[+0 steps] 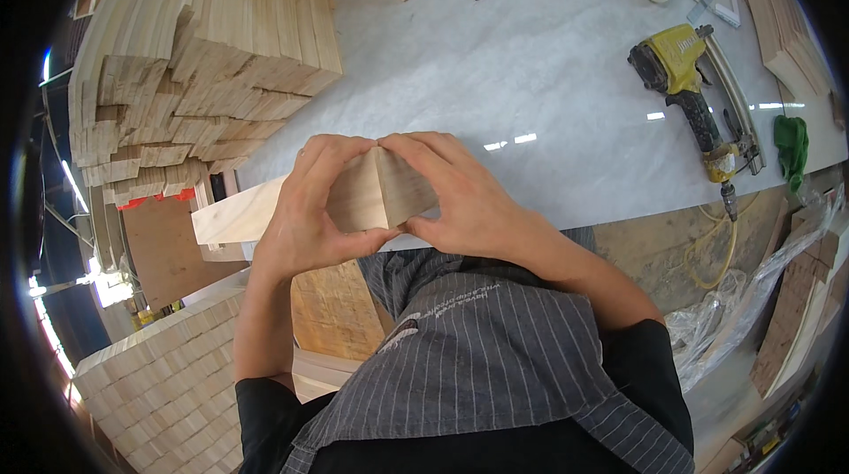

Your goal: Assemble a wooden box using wood glue and a pneumatic nail gun.

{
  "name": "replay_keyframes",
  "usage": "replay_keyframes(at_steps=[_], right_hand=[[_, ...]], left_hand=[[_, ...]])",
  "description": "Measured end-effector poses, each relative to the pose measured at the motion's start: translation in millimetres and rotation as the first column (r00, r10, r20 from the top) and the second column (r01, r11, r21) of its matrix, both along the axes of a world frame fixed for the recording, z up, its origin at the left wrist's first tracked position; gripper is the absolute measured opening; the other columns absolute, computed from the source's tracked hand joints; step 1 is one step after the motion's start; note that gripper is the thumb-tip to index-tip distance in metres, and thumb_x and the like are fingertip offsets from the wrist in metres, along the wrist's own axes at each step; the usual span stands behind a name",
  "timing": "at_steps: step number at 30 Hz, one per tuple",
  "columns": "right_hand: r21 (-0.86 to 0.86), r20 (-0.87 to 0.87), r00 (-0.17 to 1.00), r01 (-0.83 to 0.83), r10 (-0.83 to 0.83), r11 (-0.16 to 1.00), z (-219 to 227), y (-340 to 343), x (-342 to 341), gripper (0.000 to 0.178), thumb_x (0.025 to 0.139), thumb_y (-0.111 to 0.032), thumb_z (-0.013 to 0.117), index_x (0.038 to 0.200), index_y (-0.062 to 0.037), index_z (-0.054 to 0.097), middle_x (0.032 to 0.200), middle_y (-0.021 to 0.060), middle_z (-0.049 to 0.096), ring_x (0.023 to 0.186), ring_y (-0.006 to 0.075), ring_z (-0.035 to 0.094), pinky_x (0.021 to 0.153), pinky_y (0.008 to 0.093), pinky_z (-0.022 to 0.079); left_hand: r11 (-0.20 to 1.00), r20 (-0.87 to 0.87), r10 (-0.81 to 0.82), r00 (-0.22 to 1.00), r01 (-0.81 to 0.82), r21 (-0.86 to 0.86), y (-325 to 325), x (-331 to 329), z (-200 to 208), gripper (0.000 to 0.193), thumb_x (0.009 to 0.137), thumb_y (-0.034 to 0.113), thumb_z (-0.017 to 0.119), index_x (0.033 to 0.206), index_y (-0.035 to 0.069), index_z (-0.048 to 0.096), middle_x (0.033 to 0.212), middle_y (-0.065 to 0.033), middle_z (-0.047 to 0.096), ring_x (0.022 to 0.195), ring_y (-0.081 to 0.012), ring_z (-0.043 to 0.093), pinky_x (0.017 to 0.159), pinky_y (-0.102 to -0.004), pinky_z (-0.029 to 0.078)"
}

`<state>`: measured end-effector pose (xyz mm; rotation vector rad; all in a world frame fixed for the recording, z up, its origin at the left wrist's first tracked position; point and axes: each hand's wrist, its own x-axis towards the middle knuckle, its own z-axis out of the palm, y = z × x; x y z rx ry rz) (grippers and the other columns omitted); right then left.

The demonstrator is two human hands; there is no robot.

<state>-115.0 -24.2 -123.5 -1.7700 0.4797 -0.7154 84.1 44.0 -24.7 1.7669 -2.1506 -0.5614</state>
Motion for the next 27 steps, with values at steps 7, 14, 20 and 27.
replay_keyframes(at_steps=[7,14,20,27], right_hand=[[0.013,0.003,1.000,0.015,-0.015,1.000,-3,2,1,0.083,0.068,-0.004,0.077,0.145,-0.0045,0.048,0.141,0.0172,0.053,0.133,0.0350,0.051,0.110,0.0436,0.045],[0.001,0.008,1.000,-0.006,0.006,1.000,-4,1,0,0.084,0.071,-0.007,0.081,0.147,-0.0037,0.046,0.143,0.0169,0.052,0.132,0.0363,0.050,0.109,0.0445,0.045],[0.000,0.003,1.000,-0.027,0.027,1.000,-2,0,-2,0.084,0.072,-0.007,0.080,0.148,-0.0037,0.045,0.143,0.0177,0.051,0.132,0.0365,0.049,0.109,0.0450,0.045],[-0.094,-0.164,0.985,0.030,-0.046,0.995,18,-4,-21,0.085,0.073,-0.010,0.081,0.150,-0.0044,0.044,0.147,0.0196,0.050,0.137,0.0372,0.048,0.115,0.0451,0.040]], left_hand=[[1.000,-0.023,0.003,1.000,-0.003,0.014,-1,1,-1,0.082,0.061,0.025,0.093,0.131,0.005,0.058,0.122,-0.0142,0.062,0.115,-0.0351,0.059,0.096,-0.0443,0.050],[1.000,-0.066,0.008,0.998,-0.006,0.024,2,1,-6,0.082,0.063,0.027,0.090,0.134,0.005,0.056,0.119,-0.0135,0.059,0.113,-0.0337,0.054,0.096,-0.0438,0.040],[1.000,-0.039,0.017,0.999,-0.016,0.025,0,-2,-2,0.080,0.061,0.026,0.091,0.131,0.005,0.058,0.121,-0.0130,0.062,0.114,-0.0348,0.058,0.099,-0.0446,0.046],[0.999,-0.084,0.042,0.996,-0.040,0.027,-2,-4,-4,0.079,0.061,0.026,0.088,0.130,0.004,0.057,0.119,-0.0146,0.061,0.115,-0.0353,0.056,0.100,-0.0447,0.045]])
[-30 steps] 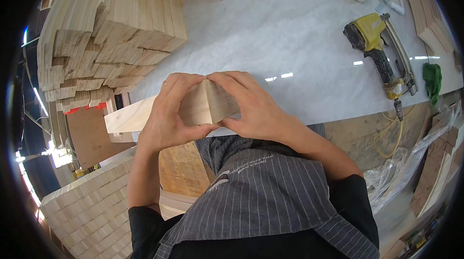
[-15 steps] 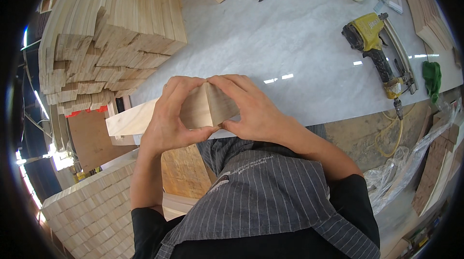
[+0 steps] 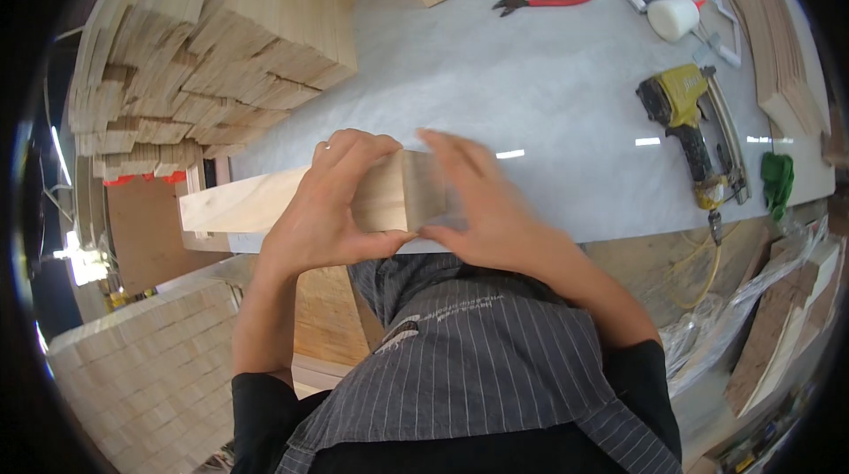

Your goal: Assemble a wooden box using wood glue and a pneumatic nail gun.

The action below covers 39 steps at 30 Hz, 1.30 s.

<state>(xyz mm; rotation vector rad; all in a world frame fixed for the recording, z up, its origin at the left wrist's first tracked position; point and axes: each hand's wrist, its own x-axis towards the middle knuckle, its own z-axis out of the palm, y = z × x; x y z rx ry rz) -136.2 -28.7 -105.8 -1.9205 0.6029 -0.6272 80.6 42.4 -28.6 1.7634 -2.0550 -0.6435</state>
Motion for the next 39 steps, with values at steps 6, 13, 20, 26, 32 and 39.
replay_keyframes(at_steps=[6,13,20,26,32,39], right_hand=[[-0.654,-0.403,0.518,0.413,-0.754,0.633,2,-91,-115,0.079,0.081,-0.025,0.083,0.149,-0.0055,0.047,0.138,0.0222,0.057,0.128,0.0415,0.053,0.107,0.0468,0.044],[-0.655,-0.447,0.496,0.386,-0.744,0.650,-53,-158,-219,0.083,0.079,-0.033,0.082,0.147,-0.0031,0.046,0.130,0.0267,0.064,0.116,0.0464,0.062,0.098,0.0480,0.050],[-0.489,-0.687,0.362,0.412,-0.630,0.769,55,-122,-145,0.047,0.078,-0.019,0.080,0.116,0.0055,0.066,0.104,0.0231,0.074,0.098,0.0403,0.071,0.084,0.0440,0.054],[-0.317,-0.609,0.702,0.212,-0.369,0.924,157,-61,-62,0.039,0.076,-0.016,0.089,0.106,0.0032,0.072,0.095,0.0119,0.077,0.080,0.0190,0.074,0.071,0.0337,0.057],[-0.261,-0.596,0.802,-0.161,-0.028,0.952,186,-59,-22,0.046,0.069,-0.017,0.092,0.105,0.0025,0.071,0.094,0.0113,0.076,0.085,0.0186,0.073,0.077,0.0345,0.057],[-0.251,-0.632,0.775,-0.210,0.005,0.945,192,-55,4,0.043,0.068,-0.015,0.091,0.102,0.0017,0.070,0.093,0.0103,0.074,0.082,0.0185,0.071,0.077,0.0342,0.056]], left_hand=[[0.999,-0.049,0.045,0.998,-0.045,0.000,4,2,-1,0.073,0.062,0.023,0.085,0.127,0.004,0.057,0.116,-0.0139,0.058,0.113,-0.0324,0.054,0.100,-0.0416,0.040],[0.999,-0.074,0.024,0.997,-0.027,-0.046,7,5,-6,0.069,0.062,0.020,0.082,0.124,0.003,0.059,0.112,-0.0130,0.059,0.110,-0.0314,0.054,0.096,-0.0404,0.039],[0.998,-0.063,0.003,0.998,-0.007,-0.057,8,2,-15,0.059,0.065,0.023,0.080,0.117,0.003,0.059,0.106,-0.0138,0.058,0.106,-0.0314,0.055,0.093,-0.0390,0.039],[0.995,-0.082,0.011,0.997,-0.020,-0.101,11,5,-20,0.063,0.065,0.025,0.083,0.118,0.001,0.059,0.107,-0.0140,0.059,0.106,-0.0309,0.055,0.093,-0.0387,0.039],[0.997,-0.095,-0.009,0.995,0.001,-0.074,8,5,-18,0.065,0.066,0.028,0.084,0.119,0.000,0.060,0.109,-0.0150,0.061,0.109,-0.0318,0.057,0.095,-0.0402,0.039],[0.997,-0.083,-0.006,0.997,0.000,-0.076,10,7,-19,0.061,0.067,0.029,0.085,0.115,0.000,0.061,0.111,-0.0150,0.063,0.109,-0.0315,0.058,0.095,-0.0400,0.039]])
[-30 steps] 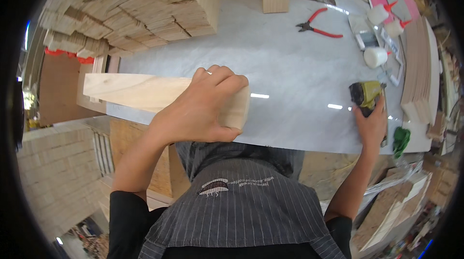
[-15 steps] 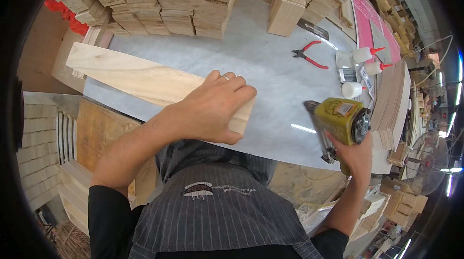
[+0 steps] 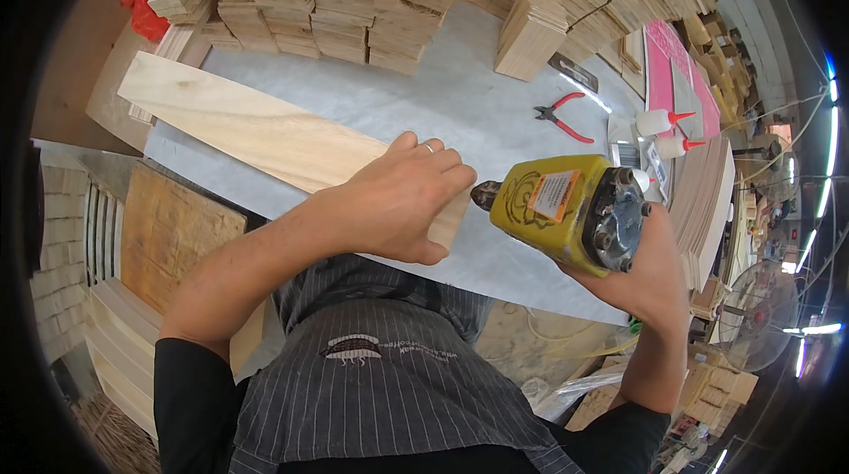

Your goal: Assemble a wooden box using wood glue and a pneumatic nail gun.

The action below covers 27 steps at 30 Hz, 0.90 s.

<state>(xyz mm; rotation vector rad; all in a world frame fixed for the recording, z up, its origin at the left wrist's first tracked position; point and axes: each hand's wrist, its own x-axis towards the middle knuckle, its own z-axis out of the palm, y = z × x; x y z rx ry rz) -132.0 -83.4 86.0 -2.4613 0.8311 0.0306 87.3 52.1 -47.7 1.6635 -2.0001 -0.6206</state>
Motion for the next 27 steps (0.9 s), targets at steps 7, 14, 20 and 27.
replay_keyframes(at_steps=[7,14,20,27], right_hand=[[0.030,-0.037,0.999,0.030,-0.029,0.999,-1,-5,2,0.046,0.069,-0.015,0.090,0.105,0.0025,0.068,0.097,0.0116,0.073,0.086,0.0197,0.071,0.078,0.0343,0.055],[-0.105,-0.032,0.999,-0.047,0.044,0.993,0,0,2,0.045,0.069,-0.016,0.090,0.105,0.0024,0.069,0.097,0.0134,0.073,0.087,0.0216,0.072,0.078,0.0341,0.055],[0.023,-0.091,0.994,-0.053,0.055,0.998,10,10,-6,0.044,0.066,-0.017,0.089,0.100,0.0020,0.069,0.091,0.0122,0.072,0.081,0.0209,0.071,0.076,0.0335,0.055],[0.084,-0.088,0.992,-0.087,0.094,0.993,19,27,-9,0.040,0.062,-0.015,0.085,0.092,0.0033,0.068,0.080,0.0114,0.070,0.069,0.0212,0.069,0.068,0.0325,0.054]], left_hand=[[1.000,-0.003,-0.009,1.000,0.009,-0.008,-1,1,2,0.059,0.068,0.030,0.084,0.113,0.000,0.061,0.108,-0.0144,0.064,0.108,-0.0303,0.059,0.094,-0.0394,0.039],[0.998,0.016,0.019,1.000,-0.018,-0.054,1,-2,-3,0.056,0.068,0.030,0.084,0.110,0.001,0.061,0.106,-0.0137,0.064,0.106,-0.0298,0.059,0.093,-0.0397,0.039],[1.000,0.021,-0.007,1.000,0.007,-0.011,0,-1,-1,0.056,0.067,0.030,0.084,0.110,0.001,0.061,0.107,-0.0144,0.063,0.109,-0.0318,0.059,0.096,-0.0401,0.039],[1.000,0.016,-0.013,1.000,0.013,-0.026,-1,0,-2,0.057,0.066,0.029,0.083,0.110,0.001,0.060,0.108,-0.0159,0.063,0.110,-0.0329,0.058,0.097,-0.0408,0.039]])
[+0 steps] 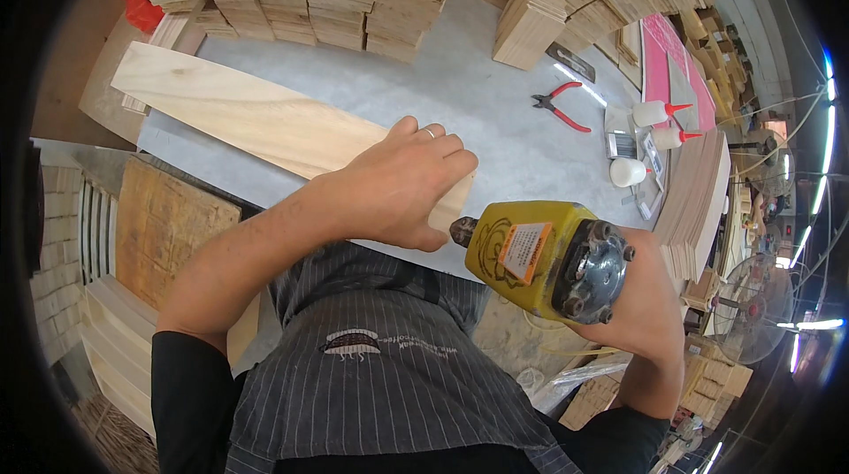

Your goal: Assemble a wooden box using wood glue and a pneumatic nail gun.

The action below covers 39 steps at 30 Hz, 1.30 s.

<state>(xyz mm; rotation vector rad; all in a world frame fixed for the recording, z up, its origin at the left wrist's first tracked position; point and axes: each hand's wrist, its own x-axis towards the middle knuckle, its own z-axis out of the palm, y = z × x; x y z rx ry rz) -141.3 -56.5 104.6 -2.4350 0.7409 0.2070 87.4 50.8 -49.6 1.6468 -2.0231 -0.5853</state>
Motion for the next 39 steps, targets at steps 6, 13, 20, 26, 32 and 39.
replay_keyframes(at_steps=[6,13,20,26,32,39], right_hand=[[-0.049,0.001,0.997,-0.073,0.073,0.996,-2,3,4,0.035,0.063,-0.014,0.083,0.090,0.0027,0.068,0.079,0.0137,0.070,0.068,0.0259,0.069,0.066,0.0343,0.053],[-0.018,0.048,0.995,-0.090,0.091,0.996,-9,0,-3,0.036,0.064,-0.014,0.082,0.094,0.0014,0.069,0.081,0.0158,0.070,0.071,0.0302,0.070,0.068,0.0362,0.053],[-0.036,0.134,0.991,0.032,-0.027,0.999,-31,-23,-31,0.050,0.067,-0.021,0.089,0.107,0.0019,0.068,0.092,0.0138,0.074,0.083,0.0261,0.073,0.077,0.0364,0.057],[-0.200,-0.103,0.822,0.534,-0.559,0.822,-92,-72,-97,0.056,0.074,-0.023,0.087,0.120,0.0020,0.068,0.100,0.0188,0.075,0.090,0.0316,0.074,0.083,0.0412,0.057],[-0.281,0.244,0.804,0.594,-0.543,0.754,-215,-118,-196,0.090,0.078,-0.005,0.072,0.158,-0.0066,0.031,0.120,0.0303,0.061,0.113,0.0481,0.061,0.097,0.0485,0.049],[-0.527,0.318,0.671,0.712,-0.670,0.463,-236,-104,-161,0.076,0.081,-0.012,0.077,0.150,-0.0121,0.045,0.120,0.0247,0.057,0.113,0.0454,0.058,0.098,0.0496,0.047]], left_hand=[[1.000,0.002,-0.011,1.000,0.011,0.027,0,0,2,0.056,0.066,0.029,0.082,0.109,0.000,0.060,0.108,-0.0168,0.063,0.110,-0.0329,0.058,0.097,-0.0408,0.039],[1.000,0.007,-0.014,1.000,0.014,0.012,-1,0,2,0.054,0.067,0.030,0.081,0.108,0.001,0.060,0.107,-0.0164,0.062,0.109,-0.0325,0.058,0.095,-0.0405,0.039],[0.995,0.040,0.033,0.999,-0.029,-0.091,7,11,-1,0.101,0.064,0.054,0.088,0.138,-0.006,0.052,0.123,-0.0217,0.063,0.120,-0.0368,0.055,0.107,-0.0445,0.036],[0.838,0.355,0.179,0.917,-0.331,0.434,39,98,53,0.070,0.069,0.052,0.087,0.112,-0.001,0.070,0.110,-0.0216,0.070,0.106,-0.0362,0.063,0.096,-0.0449,0.045],[0.964,-0.021,0.262,0.965,-0.263,-0.047,69,74,112,0.023,0.078,0.017,0.084,0.083,0.001,0.068,0.088,-0.0132,0.067,0.080,-0.0243,0.063,0.070,-0.0352,0.047],[0.439,-0.824,0.241,0.513,-0.815,-0.379,131,58,154,0.022,0.103,0.019,0.064,0.117,0.002,0.062,0.106,-0.0029,0.066,0.091,-0.0151,0.064,0.087,-0.0319,0.052]])
